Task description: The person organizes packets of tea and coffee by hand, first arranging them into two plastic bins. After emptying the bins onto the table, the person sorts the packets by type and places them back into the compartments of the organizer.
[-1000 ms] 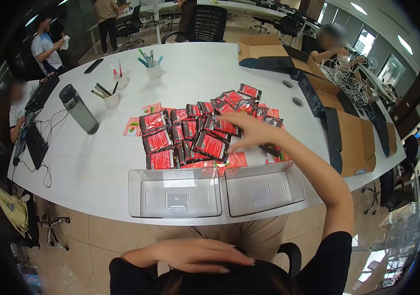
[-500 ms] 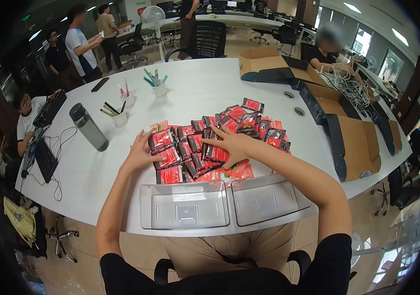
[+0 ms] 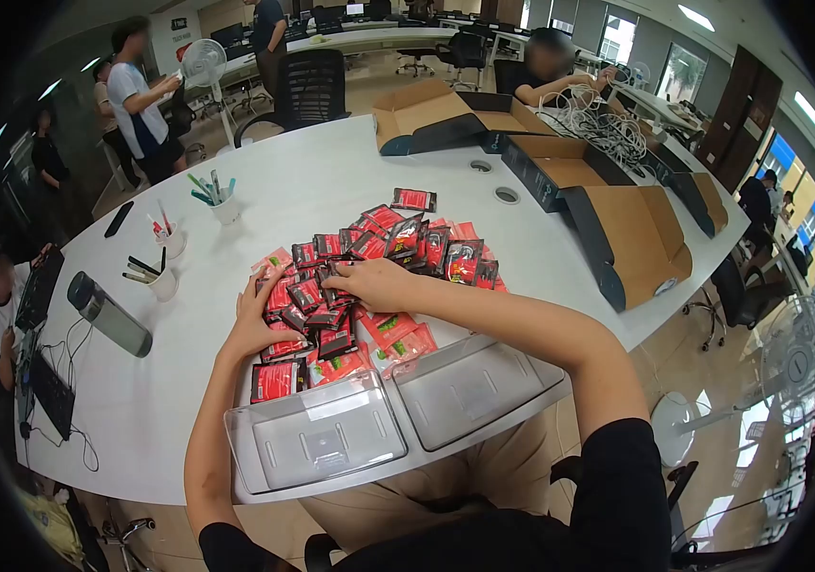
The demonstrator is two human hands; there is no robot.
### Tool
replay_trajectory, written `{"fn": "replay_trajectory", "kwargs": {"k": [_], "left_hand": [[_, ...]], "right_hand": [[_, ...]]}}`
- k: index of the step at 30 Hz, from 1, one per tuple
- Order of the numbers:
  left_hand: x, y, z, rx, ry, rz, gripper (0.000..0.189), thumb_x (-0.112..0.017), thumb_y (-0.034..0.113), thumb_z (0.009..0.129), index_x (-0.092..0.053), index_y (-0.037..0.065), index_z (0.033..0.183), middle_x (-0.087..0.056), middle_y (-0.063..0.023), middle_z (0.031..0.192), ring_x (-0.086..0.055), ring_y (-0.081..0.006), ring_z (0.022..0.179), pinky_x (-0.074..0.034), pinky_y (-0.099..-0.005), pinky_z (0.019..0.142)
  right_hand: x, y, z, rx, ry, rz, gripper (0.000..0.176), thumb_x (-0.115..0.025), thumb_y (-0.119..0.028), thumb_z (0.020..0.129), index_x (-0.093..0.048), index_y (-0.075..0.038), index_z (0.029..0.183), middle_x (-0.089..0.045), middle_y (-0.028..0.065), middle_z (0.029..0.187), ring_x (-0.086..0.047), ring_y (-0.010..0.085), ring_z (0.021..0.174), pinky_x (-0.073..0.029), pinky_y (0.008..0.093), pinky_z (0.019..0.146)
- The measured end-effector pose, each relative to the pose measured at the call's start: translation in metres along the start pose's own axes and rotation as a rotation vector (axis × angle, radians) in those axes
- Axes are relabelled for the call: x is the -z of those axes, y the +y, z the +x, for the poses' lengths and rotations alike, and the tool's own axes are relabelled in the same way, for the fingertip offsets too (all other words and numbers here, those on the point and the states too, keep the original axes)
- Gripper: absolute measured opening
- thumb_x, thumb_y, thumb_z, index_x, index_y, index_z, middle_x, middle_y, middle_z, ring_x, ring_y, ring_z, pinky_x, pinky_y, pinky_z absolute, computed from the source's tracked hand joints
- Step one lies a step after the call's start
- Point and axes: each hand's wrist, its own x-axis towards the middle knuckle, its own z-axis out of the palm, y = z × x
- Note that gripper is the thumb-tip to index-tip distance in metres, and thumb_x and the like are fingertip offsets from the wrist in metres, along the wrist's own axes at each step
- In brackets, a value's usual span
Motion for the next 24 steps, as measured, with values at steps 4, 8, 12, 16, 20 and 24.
{"fn": "replay_trajectory", "kwargs": {"k": [4, 8, 12, 16, 20, 24], "left_hand": [[-0.004, -0.004, -0.003, 0.007, 0.104, 0.066, 0.100, -0.087, 0.048, 0.051, -0.047, 0.023, 0.140, -0.017, -0.0166, 0.155, -0.026, -0.0419, 0.138, -0.019, -0.0531, 0.113], [0.001, -0.009, 0.002, -0.046, 0.127, 0.115, 0.088, -0.084, 0.046, 0.059, -0.050, 0.023, 0.137, -0.019, -0.0153, 0.156, -0.019, -0.0422, 0.142, -0.013, -0.0597, 0.112], [-0.001, 0.011, 0.004, -0.065, -0.014, -0.333, 0.093, -0.083, 0.052, 0.058, -0.048, 0.024, 0.139, -0.023, -0.0152, 0.155, -0.013, -0.0419, 0.144, -0.009, -0.0659, 0.110], [0.003, 0.041, -0.005, -0.105, -0.126, 0.255, 0.110, -0.085, 0.057, 0.047, -0.043, 0.023, 0.143, -0.019, -0.0122, 0.156, -0.010, -0.0396, 0.144, -0.006, -0.0639, 0.111], [-0.001, 0.035, -0.006, -0.117, -0.071, 0.273, 0.092, -0.081, 0.058, 0.054, -0.054, 0.014, 0.130, -0.025, -0.0179, 0.153, -0.015, -0.0417, 0.143, -0.013, -0.0661, 0.109], [-0.009, 0.015, -0.006, -0.107, -0.002, 0.305, 0.069, -0.079, 0.049, 0.059, -0.061, 0.003, 0.107, -0.037, -0.0195, 0.146, -0.027, -0.0417, 0.138, -0.019, -0.0636, 0.109]], "right_hand": [[0.016, 0.000, 0.000, -0.088, 0.017, 0.152, 0.049, -0.065, -0.009, 0.076, -0.055, -0.014, 0.124, -0.066, 0.0153, 0.097, -0.066, 0.0326, 0.088, -0.053, 0.0434, 0.072], [0.041, 0.008, -0.004, -0.190, 0.089, 0.431, 0.046, -0.065, -0.007, 0.074, -0.058, -0.010, 0.119, -0.067, 0.0160, 0.091, -0.065, 0.0337, 0.087, -0.051, 0.0423, 0.073], [0.044, 0.034, -0.009, -0.358, 0.318, 0.802, 0.034, -0.070, -0.010, 0.077, -0.060, -0.004, 0.109, -0.068, 0.0113, 0.089, -0.064, 0.0213, 0.077, -0.050, 0.0343, 0.070], [0.056, 0.061, -0.021, -0.716, 0.238, 1.089, 0.036, -0.073, -0.010, 0.078, -0.057, -0.002, 0.110, -0.065, 0.0072, 0.091, -0.061, 0.0135, 0.081, -0.049, 0.0297, 0.071], [0.031, 0.092, -0.038, -0.699, 0.265, 0.911, 0.065, -0.078, -0.011, 0.070, -0.045, -0.003, 0.126, -0.065, 0.0115, 0.101, -0.064, 0.0214, 0.090, -0.050, 0.0327, 0.082], [0.022, 0.086, -0.045, -0.591, 0.353, 0.501, 0.090, -0.080, -0.014, 0.066, -0.030, -0.004, 0.140, -0.057, 0.0220, 0.119, -0.058, 0.0370, 0.109, -0.046, 0.0429, 0.094]]}}
